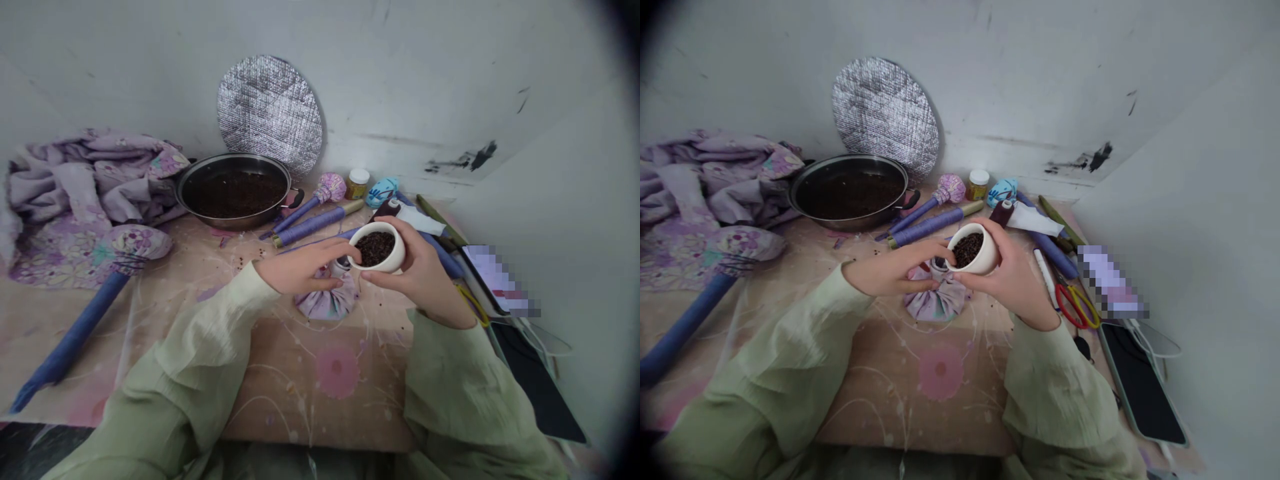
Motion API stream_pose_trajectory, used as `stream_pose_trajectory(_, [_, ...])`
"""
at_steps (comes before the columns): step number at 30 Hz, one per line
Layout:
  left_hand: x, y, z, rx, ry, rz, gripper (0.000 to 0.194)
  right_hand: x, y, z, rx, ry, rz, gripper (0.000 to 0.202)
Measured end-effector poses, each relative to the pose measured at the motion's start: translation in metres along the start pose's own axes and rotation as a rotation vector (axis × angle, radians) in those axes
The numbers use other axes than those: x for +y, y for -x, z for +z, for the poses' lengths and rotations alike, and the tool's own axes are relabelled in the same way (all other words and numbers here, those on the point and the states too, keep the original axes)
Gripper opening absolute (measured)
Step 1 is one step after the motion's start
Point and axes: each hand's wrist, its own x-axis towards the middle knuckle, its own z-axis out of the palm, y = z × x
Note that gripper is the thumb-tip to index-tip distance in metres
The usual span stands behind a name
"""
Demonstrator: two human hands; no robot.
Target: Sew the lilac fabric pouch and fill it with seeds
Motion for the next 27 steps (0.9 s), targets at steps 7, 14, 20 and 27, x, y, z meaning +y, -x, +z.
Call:
stream_pose_trajectory(7, [-0.005,0.003,0.0,0.052,0.032,-0.013,0.04,0.001,0.0,-0.001,-0.004,0.033,0.003,0.069])
stream_pose_trajectory(14, [-0.01,0.001,0.006,0.114,0.04,-0.004,0.066,-0.001,0.002,-0.001,-0.014,0.031,0.002,0.068])
stream_pose_trajectory(20, [-0.012,0.001,0.008,0.128,-0.022,-0.013,0.059,-0.003,0.002,-0.001,-0.013,0.017,0.006,0.067])
stream_pose_trajectory(27, [-0.01,0.001,0.008,0.138,0.024,-0.05,0.055,-0.002,0.002,-0.001,-0.013,0.017,0.018,0.069])
